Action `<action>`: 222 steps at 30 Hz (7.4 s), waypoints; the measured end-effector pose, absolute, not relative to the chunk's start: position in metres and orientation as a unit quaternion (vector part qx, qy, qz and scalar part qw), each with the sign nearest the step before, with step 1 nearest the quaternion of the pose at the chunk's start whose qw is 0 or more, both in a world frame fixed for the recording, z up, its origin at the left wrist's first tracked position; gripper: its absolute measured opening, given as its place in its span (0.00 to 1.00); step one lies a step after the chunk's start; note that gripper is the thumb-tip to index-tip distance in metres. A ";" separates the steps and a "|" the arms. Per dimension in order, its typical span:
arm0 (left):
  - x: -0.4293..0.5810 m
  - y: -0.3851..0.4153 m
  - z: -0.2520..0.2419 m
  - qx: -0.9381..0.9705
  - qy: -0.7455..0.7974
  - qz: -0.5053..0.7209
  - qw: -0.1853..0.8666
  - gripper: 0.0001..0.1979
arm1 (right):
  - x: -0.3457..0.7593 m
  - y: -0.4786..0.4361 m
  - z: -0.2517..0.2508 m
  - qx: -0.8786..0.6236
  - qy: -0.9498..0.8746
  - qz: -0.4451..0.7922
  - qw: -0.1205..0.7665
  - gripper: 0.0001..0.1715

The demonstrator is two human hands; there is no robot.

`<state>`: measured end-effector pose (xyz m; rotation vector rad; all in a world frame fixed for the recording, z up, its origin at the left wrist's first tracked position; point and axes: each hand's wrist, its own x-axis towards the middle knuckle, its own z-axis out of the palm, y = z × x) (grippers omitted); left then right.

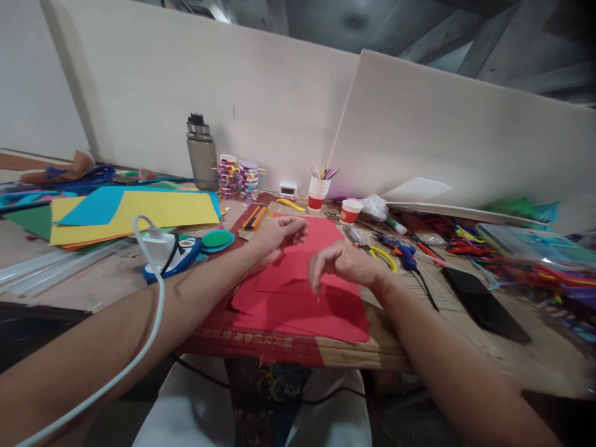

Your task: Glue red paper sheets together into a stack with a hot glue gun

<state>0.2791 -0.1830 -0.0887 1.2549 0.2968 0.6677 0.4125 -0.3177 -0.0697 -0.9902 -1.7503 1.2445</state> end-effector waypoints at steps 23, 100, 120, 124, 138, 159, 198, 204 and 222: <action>0.284 -0.214 -0.095 0.815 0.061 0.190 0.545 0.17 | 0.412 -0.280 -0.106 -0.672 -0.519 0.105 0.517 0.14; 0.272 -0.158 -0.109 0.988 0.145 -0.033 0.052 0.36 | 0.438 -0.296 -0.119 -0.678 -0.727 0.100 0.040 0.54; 0.268 -0.159 -0.111 0.985 0.166 -0.011 0.040 0.40 | 0.440 -0.297 -0.115 -0.674 -0.731 0.057 0.093 0.41; 0.269 -0.166 -0.107 0.986 0.164 0.035 0.016 0.41 | 0.437 -0.291 -0.122 -0.693 -0.710 0.030 0.118 0.46; 0.273 -0.174 -0.112 0.990 0.133 0.003 0.042 0.36 | 0.436 -0.288 -0.126 -0.703 -0.703 0.056 0.086 0.46; 0.268 -0.175 -0.114 0.977 0.203 0.048 0.035 0.43 | 0.434 -0.292 -0.129 -0.695 -0.704 0.011 0.146 0.47; 0.270 -0.173 -0.113 0.988 0.142 0.017 0.054 0.37 | 0.415 -0.298 -0.108 -0.747 -0.650 -0.025 0.137 0.27; 0.273 -0.167 -0.117 0.989 0.129 0.001 0.070 0.39 | 0.416 -0.295 -0.114 -0.746 -0.660 0.005 0.087 0.29; 0.269 -0.150 -0.102 0.950 0.174 0.151 0.209 0.26 | 0.448 -0.314 -0.084 -0.598 -0.761 0.185 0.169 0.30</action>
